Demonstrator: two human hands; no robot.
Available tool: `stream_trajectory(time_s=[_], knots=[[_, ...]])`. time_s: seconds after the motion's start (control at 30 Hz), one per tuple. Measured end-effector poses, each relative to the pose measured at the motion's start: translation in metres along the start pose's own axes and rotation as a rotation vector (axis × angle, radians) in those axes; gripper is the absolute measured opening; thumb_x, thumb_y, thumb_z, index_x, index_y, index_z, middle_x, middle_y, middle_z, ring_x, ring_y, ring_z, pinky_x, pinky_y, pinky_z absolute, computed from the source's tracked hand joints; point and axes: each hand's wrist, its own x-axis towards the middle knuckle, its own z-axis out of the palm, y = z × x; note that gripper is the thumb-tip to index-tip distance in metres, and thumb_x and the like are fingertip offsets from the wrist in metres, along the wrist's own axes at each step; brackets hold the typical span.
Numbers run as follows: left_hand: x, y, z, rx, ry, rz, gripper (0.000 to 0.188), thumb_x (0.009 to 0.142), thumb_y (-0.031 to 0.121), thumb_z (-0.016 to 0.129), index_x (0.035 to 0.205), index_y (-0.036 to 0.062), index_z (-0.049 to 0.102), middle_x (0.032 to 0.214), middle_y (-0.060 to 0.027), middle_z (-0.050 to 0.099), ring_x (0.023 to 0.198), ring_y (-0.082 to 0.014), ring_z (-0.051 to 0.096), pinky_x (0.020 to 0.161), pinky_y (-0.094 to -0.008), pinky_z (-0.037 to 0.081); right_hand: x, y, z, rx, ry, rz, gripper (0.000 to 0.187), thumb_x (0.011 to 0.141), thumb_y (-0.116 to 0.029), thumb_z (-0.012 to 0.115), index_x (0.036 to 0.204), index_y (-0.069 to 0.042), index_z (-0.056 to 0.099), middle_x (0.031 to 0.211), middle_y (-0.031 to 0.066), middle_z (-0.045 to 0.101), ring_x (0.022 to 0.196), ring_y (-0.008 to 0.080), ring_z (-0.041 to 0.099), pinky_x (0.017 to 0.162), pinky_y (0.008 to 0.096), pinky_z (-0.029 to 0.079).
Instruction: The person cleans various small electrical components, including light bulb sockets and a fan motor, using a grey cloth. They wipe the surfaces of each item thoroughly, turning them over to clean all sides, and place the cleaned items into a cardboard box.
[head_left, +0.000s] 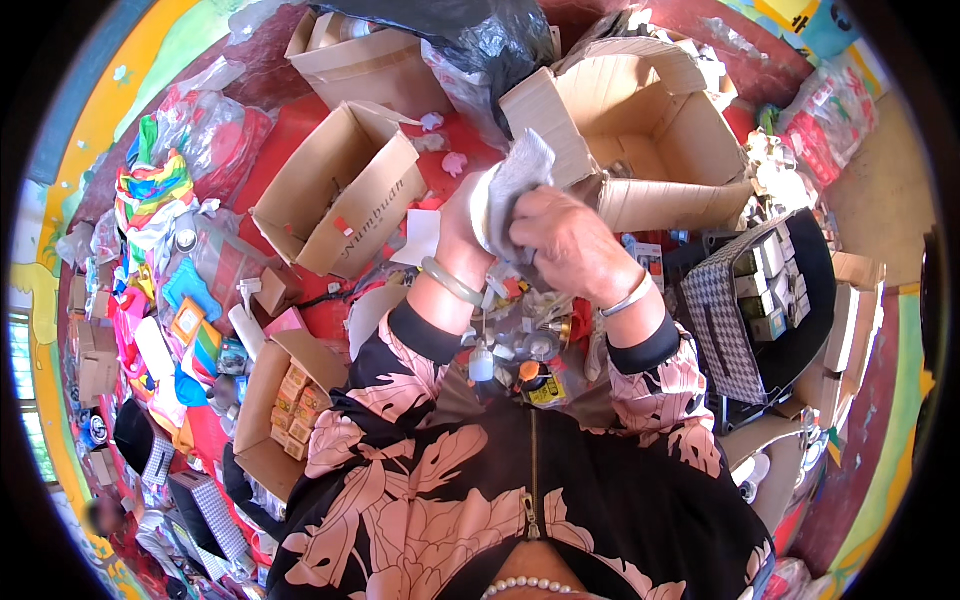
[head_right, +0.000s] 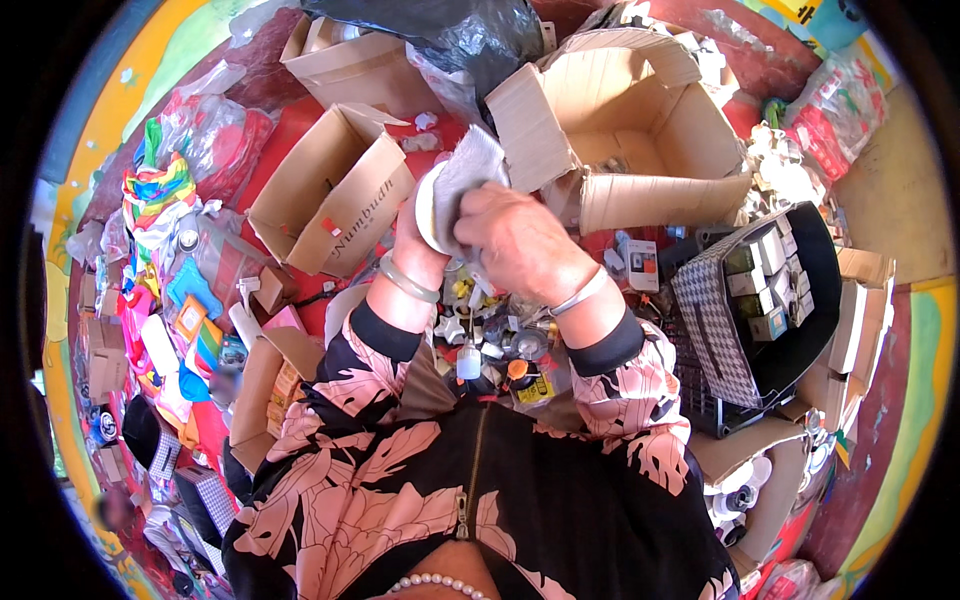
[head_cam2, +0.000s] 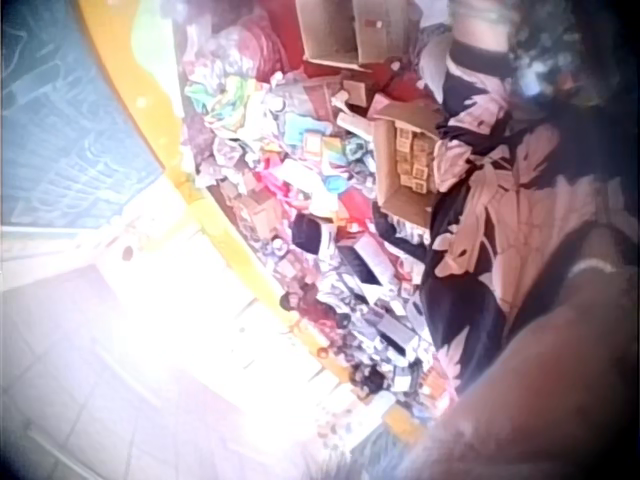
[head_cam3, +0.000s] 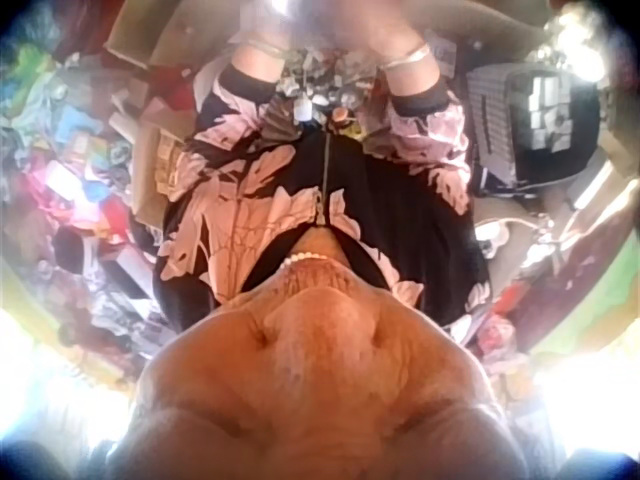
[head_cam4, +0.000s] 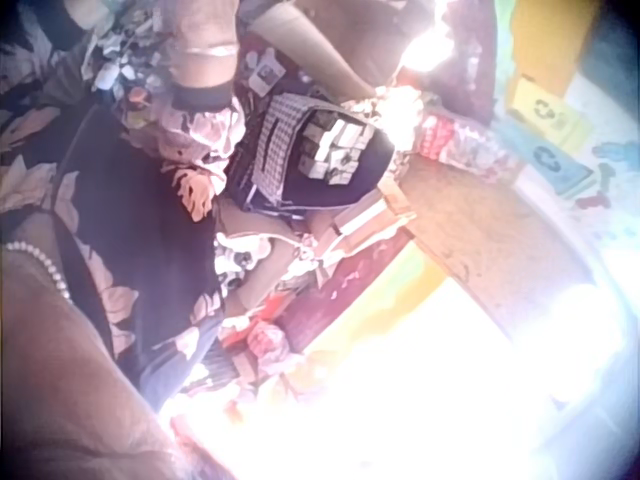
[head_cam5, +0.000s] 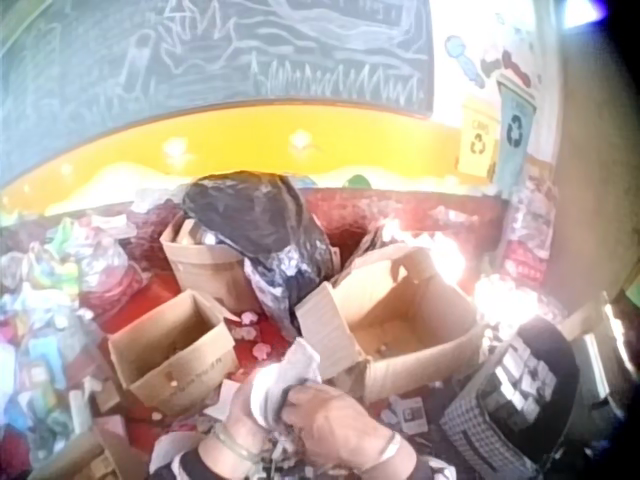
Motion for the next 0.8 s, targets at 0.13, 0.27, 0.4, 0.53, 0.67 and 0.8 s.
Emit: stream_trajectory(time_s=[0.13, 0.27, 0.4, 0.53, 0.67, 0.8], knots=[[0.008, -0.002, -0.016, -0.378, -0.143, -0.106, 0.033, 0.091, 0.024, 0.042, 0.108, -0.0005, 0.055, 0.1, -0.0154, 0.062, 0.086, -0.0264, 0.063, 0.071, -0.0384, 0.054, -0.017, 0.032, -0.009, -0.533, 0.112, 0.461, 0.011, 0.065, 0.0, 0.055, 0.072, -0.006, 0.06, 0.083, 0.0103, 0.057, 0.083, 0.03, 0.055, 0.071, 0.0377, 0.047], [0.007, 0.005, -0.018, -0.258, -0.149, -0.017, 0.032, 0.092, 0.025, 0.042, 0.108, 0.0003, 0.055, 0.1, -0.0136, 0.062, 0.088, -0.025, 0.063, 0.075, -0.0358, 0.055, -0.04, 0.073, -0.046, 0.235, 0.549, 0.704, 0.02, 0.076, -0.008, 0.06, 0.095, -0.003, 0.063, 0.09, 0.0098, 0.063, 0.079, 0.023, 0.061, 0.07, 0.0306, 0.049], [0.001, 0.002, -0.009, -0.219, -0.043, 0.07, 0.032, 0.092, 0.026, 0.044, 0.109, 0.0017, 0.055, 0.102, -0.0128, 0.062, 0.09, -0.0236, 0.062, 0.078, -0.0345, 0.054, -0.008, 0.024, -0.045, 1.164, 0.898, 0.705, 0.026, 0.088, -0.017, 0.057, 0.107, 0.001, 0.058, 0.093, 0.0036, 0.062, 0.079, 0.0087, 0.058, 0.066, 0.0218, 0.046], [0.017, -0.005, -0.008, -0.372, 0.001, -0.061, 0.034, 0.093, 0.028, 0.043, 0.116, 0.0045, 0.05, 0.11, -0.0113, 0.058, 0.101, -0.024, 0.058, 0.088, -0.039, 0.048, 0.003, 0.022, 0.022, 0.171, 0.4, 0.248, 0.039, 0.086, -0.018, 0.06, 0.121, -0.004, 0.053, 0.117, 0.0193, 0.054, 0.11, 0.026, 0.053, 0.093, 0.0333, 0.041], [0.012, -0.003, -0.011, -0.348, -0.123, -0.056, 0.037, 0.095, 0.031, 0.039, 0.12, 0.0059, 0.048, 0.113, -0.0113, 0.057, 0.104, -0.0247, 0.057, 0.091, -0.0391, 0.047, 0.008, 0.004, 0.049, 0.143, 0.609, 0.276, 0.032, 0.081, -0.01, 0.06, 0.112, -0.006, 0.057, 0.109, 0.0212, 0.056, 0.101, 0.0335, 0.056, 0.085, 0.0359, 0.045], [0.003, 0.003, 0.0, -0.248, -0.042, -0.115, 0.033, 0.093, 0.024, 0.043, 0.119, 0.0025, 0.049, 0.112, -0.0108, 0.058, 0.098, -0.0224, 0.059, 0.087, -0.0346, 0.047, 0.005, 0.002, 0.043, 0.149, 0.722, 0.455, 0.026, 0.085, -0.01, 0.057, 0.11, -0.005, 0.056, 0.092, 0.018, 0.059, 0.085, 0.0312, 0.06, 0.073, 0.0329, 0.048]])
